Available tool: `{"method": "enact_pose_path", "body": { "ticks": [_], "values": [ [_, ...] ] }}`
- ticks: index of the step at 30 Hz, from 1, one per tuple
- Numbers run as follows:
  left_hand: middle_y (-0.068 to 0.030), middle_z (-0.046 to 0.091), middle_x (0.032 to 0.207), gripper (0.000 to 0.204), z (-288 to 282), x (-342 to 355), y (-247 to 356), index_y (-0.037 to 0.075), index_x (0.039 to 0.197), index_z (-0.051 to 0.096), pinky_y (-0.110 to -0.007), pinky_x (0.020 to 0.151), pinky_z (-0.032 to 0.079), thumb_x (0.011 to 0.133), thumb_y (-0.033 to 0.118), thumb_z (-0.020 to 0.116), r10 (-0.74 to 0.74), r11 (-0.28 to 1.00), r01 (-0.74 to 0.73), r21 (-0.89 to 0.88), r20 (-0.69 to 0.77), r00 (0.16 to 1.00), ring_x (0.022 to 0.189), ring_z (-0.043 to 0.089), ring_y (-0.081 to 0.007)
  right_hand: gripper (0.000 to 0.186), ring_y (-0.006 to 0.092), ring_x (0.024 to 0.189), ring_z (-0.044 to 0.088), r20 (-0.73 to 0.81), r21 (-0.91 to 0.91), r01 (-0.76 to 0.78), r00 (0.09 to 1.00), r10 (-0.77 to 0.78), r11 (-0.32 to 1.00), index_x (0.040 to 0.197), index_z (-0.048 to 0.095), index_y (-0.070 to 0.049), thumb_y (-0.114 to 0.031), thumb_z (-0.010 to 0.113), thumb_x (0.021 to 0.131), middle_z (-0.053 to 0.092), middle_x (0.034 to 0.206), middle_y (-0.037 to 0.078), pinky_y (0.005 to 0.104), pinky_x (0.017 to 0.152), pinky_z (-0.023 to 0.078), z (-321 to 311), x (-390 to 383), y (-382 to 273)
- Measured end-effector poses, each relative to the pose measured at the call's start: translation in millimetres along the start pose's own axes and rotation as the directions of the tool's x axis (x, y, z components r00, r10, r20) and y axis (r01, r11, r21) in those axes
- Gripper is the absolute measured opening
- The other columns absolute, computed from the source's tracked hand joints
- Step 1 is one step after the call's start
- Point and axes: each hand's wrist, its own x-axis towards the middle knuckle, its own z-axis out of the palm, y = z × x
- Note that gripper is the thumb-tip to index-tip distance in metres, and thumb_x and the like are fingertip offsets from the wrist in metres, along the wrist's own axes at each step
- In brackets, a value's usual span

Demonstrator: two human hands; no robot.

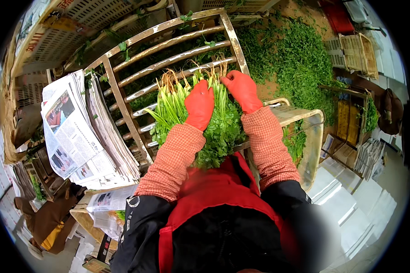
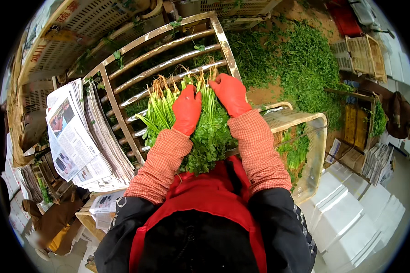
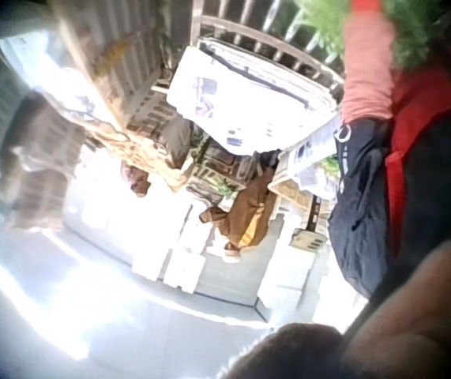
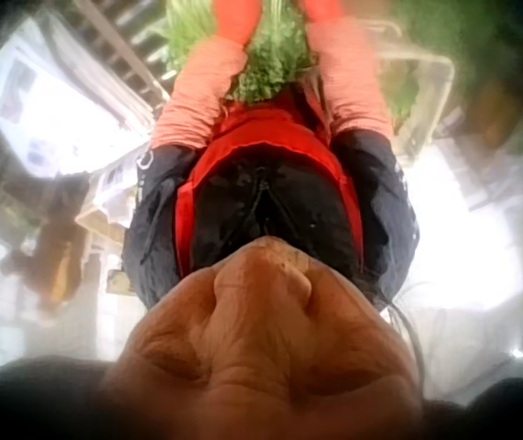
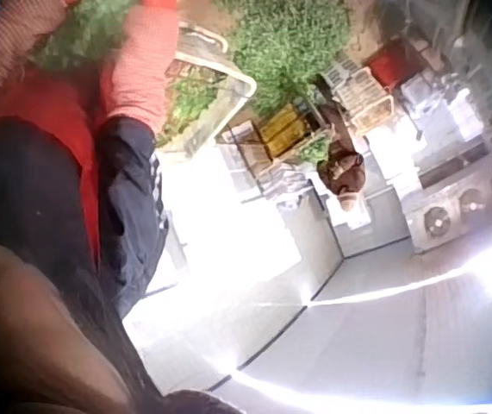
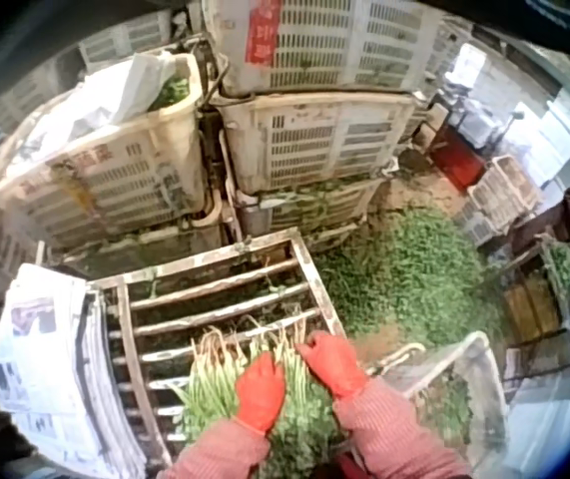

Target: The person gathers bunches of green leafy vegetables from a white plastic basket and arranges them on a metal rack. They align the stems and leaves of the vegetables, then secure the bunches with rubber bands. The person repeats this process, moving from the basket to the rack to bundle multiple units of the produce.

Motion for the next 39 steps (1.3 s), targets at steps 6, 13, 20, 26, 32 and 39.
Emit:
{"method": "enact_pose_path", "body": {
  "ticks": [6, 13, 20, 26, 32, 39],
  "values": [
    [-0.0118, 0.064, 0.082, 0.018, -5, 0, -1, 0.01, 0.088, 0.056, -0.043, 0.059, 0.047, 0.081, 0.024, 0.065, -0.019, 0.999, 0.019, -0.038, 0.005, 1.0, 0.069, 0.061, -0.0342, 0.02, 0.0096, 0.062, 0.06, 0.14, 0.904, -0.184, 0.98, 0.139, 0.387, 0.094, 0.066, -0.002, -0.02, 0.062, 0.087, 0.067, 0.08, 0.004, 0.0247, 0.051, 0.044, -1, -19, 20],
    [-0.0104, 0.061, 0.085, 0.023, -2, -1, -3, 0.011, 0.096, 0.054, -0.043, 0.06, 0.049, 0.081, 0.024, 0.065, 0.017, 0.999, -0.018, 0.027, 0.037, 0.999, 0.073, 0.062, -0.0309, 0.027, 0.0049, 0.066, 0.052, 0.142, 0.836, -0.151, 0.988, 0.059, 0.527, 0.101, 0.069, -0.006, -0.029, 0.064, 0.086, 0.061, 0.078, -0.002, 0.0213, 0.055, 0.039, -8, -25, 22],
    [-0.0105, 0.065, 0.085, 0.021, 0, 0, -3, 0.01, 0.091, 0.057, -0.042, 0.061, 0.048, 0.08, 0.025, 0.067, -0.001, 1.0, 0.001, 0.008, 0.011, 1.0, 0.071, 0.062, -0.0331, 0.026, 0.0106, 0.064, 0.053, 0.149, 0.773, -0.06, 0.985, -0.09, 0.632, 0.093, 0.069, -0.003, -0.026, 0.067, 0.081, 0.063, 0.074, 0.0, 0.0251, 0.058, 0.042, 3, -15, 20],
    [-0.0104, 0.064, 0.08, 0.021, -17, 2, 2, 0.009, 0.089, 0.057, -0.042, 0.06, 0.048, 0.08, 0.025, 0.066, -0.146, 0.976, 0.164, -0.143, 0.13, 0.981, 0.069, 0.062, -0.0323, 0.026, 0.0299, 0.072, 0.063, -0.174, 0.428, 0.023, 0.983, 0.057, 0.904, 0.102, 0.065, -0.005, -0.021, 0.061, 0.082, 0.067, 0.083, 0.015, 0.0363, 0.067, 0.048, 21, -10, 24],
    [-0.0093, 0.065, 0.072, 0.02, -31, -8, 4, 0.007, 0.088, 0.061, -0.038, 0.059, 0.048, 0.08, 0.024, 0.067, -0.189, 0.95, 0.217, -0.224, 0.14, 0.972, 0.066, 0.063, -0.0291, 0.037, 0.0362, 0.084, 0.063, -0.018, 0.314, -0.085, 0.995, 0.095, 0.946, 0.109, 0.063, -0.007, -0.032, 0.063, 0.081, 0.067, 0.093, 0.019, 0.0405, 0.076, 0.049, 12, -20, -2],
    [-0.0109, 0.065, 0.073, 0.018, -30, -10, 4, 0.008, 0.086, 0.059, -0.042, 0.059, 0.048, 0.08, 0.024, 0.065, -0.199, 0.933, 0.242, -0.268, 0.177, 0.964, 0.068, 0.063, -0.0334, 0.051, 0.0274, 0.092, 0.064, -0.217, 0.626, 0.173, 0.975, -0.043, 0.76, 0.118, 0.057, 0.002, -0.025, 0.07, 0.077, 0.067, 0.102, 0.016, 0.0351, 0.079, 0.049, 42, -18, 13]
  ]
}}
